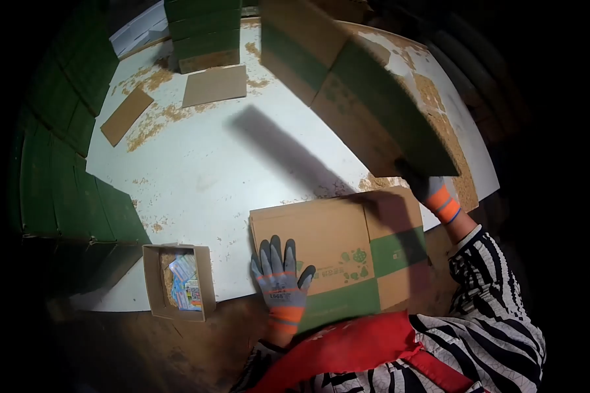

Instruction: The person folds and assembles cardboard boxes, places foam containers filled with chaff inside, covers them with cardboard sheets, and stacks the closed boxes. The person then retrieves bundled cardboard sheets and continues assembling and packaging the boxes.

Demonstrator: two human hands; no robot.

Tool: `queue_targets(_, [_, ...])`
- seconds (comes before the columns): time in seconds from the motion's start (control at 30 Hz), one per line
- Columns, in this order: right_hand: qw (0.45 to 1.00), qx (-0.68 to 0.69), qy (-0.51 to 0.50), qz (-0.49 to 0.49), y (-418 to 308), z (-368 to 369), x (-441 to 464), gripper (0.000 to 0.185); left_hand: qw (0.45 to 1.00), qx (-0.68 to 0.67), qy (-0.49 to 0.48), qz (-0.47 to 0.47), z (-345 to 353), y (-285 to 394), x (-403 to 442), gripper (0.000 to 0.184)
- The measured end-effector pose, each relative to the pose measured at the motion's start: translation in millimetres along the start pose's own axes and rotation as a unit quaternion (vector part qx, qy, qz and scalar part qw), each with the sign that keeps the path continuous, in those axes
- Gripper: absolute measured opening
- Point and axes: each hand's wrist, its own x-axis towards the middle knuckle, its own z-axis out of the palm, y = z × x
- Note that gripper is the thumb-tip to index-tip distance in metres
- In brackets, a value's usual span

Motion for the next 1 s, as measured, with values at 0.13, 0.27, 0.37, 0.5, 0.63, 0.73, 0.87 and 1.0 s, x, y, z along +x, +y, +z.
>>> queue_targets(0.13, [0.99,0.06,-0.118,-0.048,-8,-65,-48,0.042,0.919,-0.359,0.132,-0.096,-2,2,-3,0.052])
queue_targets(0.27, [0.986,0.012,-0.137,-0.097,38,-75,-103,0.044,0.618,-0.616,0.398,-0.284,-22,-57,7,0.05])
queue_targets(0.37, [0.97,0.039,-0.144,-0.19,79,-56,-135,0.054,0.706,-0.613,0.222,-0.277,-65,-78,9,0.056])
queue_targets(0.5, [0.979,0.077,-0.189,-0.029,113,-24,-182,0.085,0.971,-0.19,0.006,-0.144,-24,-116,10,0.057])
queue_targets(0.63, [0.823,0.41,-0.096,0.382,114,39,-183,0.074,0.967,-0.173,0.067,-0.173,48,-75,4,0.071])
queue_targets(0.73, [0.88,0.294,-0.144,0.345,75,36,-175,0.091,0.962,-0.032,0.08,-0.258,36,-5,9,0.081])
queue_targets(0.87, [0.85,0.479,0.008,0.217,55,-40,-142,0.061,0.906,-0.297,0.159,-0.256,75,-63,6,0.078])
queue_targets(1.0, [0.724,0.654,0.042,0.212,52,-95,-112,0.051,0.85,0.069,0.508,-0.122,-48,-10,35,0.071])
